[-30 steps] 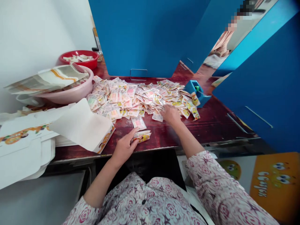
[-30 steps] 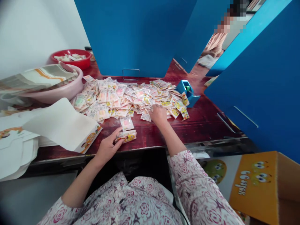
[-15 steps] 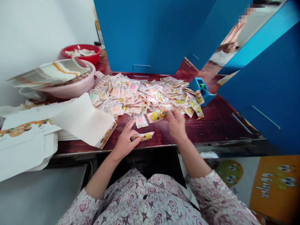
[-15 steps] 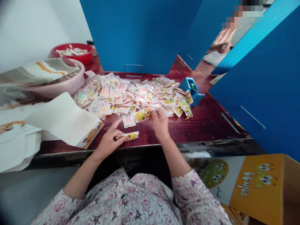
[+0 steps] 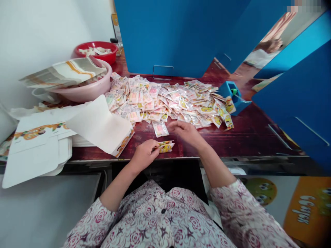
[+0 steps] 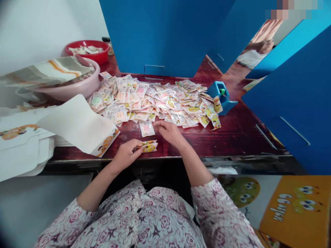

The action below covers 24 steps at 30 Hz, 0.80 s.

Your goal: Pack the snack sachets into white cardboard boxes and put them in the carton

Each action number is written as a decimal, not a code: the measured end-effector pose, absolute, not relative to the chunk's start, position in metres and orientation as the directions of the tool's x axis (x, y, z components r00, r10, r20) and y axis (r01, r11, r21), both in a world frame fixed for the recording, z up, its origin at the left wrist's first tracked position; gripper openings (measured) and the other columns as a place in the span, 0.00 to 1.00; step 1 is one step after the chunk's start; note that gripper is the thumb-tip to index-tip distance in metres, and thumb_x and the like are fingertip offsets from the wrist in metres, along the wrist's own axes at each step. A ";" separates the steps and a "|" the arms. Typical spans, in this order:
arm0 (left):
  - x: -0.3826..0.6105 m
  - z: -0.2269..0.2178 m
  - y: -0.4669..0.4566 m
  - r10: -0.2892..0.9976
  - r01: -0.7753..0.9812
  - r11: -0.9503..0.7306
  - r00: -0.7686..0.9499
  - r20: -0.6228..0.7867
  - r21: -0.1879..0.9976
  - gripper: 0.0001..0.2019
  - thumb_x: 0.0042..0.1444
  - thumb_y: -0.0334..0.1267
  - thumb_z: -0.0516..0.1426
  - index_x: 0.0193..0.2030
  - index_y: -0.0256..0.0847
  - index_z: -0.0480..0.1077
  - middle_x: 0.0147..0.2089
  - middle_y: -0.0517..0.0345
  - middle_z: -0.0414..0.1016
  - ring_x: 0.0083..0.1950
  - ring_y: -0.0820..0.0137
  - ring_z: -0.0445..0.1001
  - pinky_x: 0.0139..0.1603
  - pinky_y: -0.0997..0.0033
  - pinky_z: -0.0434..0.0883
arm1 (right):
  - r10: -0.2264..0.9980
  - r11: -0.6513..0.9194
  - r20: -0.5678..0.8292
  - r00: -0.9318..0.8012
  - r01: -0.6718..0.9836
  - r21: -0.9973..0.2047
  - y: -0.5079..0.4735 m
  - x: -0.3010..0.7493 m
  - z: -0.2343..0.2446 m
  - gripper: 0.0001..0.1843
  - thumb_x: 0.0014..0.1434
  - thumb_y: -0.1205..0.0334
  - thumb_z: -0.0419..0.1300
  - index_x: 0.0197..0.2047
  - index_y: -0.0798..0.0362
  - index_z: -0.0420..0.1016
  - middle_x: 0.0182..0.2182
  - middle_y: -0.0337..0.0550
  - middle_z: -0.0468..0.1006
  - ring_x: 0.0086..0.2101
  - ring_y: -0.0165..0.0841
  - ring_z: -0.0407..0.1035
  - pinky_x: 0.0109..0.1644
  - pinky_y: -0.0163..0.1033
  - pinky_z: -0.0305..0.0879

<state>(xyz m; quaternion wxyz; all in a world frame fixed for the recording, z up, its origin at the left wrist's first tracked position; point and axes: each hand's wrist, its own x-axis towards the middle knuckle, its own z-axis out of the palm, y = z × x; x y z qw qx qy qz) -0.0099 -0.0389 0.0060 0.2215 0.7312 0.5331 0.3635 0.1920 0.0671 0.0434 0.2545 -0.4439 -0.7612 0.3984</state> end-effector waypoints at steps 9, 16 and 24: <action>-0.012 0.010 -0.041 0.974 0.593 -0.223 0.094 0.208 0.774 0.22 0.59 0.33 0.60 0.60 0.45 0.68 0.47 0.56 0.83 0.48 0.64 0.81 0.52 0.64 0.76 | 0.880 0.454 -0.120 -0.459 0.888 -0.069 0.069 0.117 0.057 0.25 0.64 0.55 0.59 0.58 0.65 0.71 0.54 0.69 0.75 0.53 0.52 0.73 0.53 0.50 0.70; -0.015 0.009 -0.039 0.953 0.565 -0.290 0.101 0.284 0.772 0.03 0.59 0.34 0.61 0.38 0.44 0.78 0.49 0.51 0.82 0.51 0.62 0.80 0.56 0.56 0.76 | 0.841 0.499 -0.064 -0.538 0.815 -0.296 0.074 0.156 0.054 0.16 0.60 0.71 0.53 0.45 0.56 0.80 0.43 0.52 0.82 0.42 0.40 0.75 0.47 0.40 0.67; -0.013 0.007 -0.038 0.902 0.500 -0.429 0.202 0.380 0.752 0.06 0.59 0.30 0.58 0.39 0.41 0.77 0.55 0.46 0.80 0.55 0.63 0.80 0.56 0.59 0.77 | 0.684 0.372 -0.073 -0.726 0.432 -0.822 0.055 0.194 0.046 0.16 0.63 0.52 0.57 0.37 0.49 0.84 0.26 0.34 0.80 0.28 0.31 0.71 0.34 0.34 0.66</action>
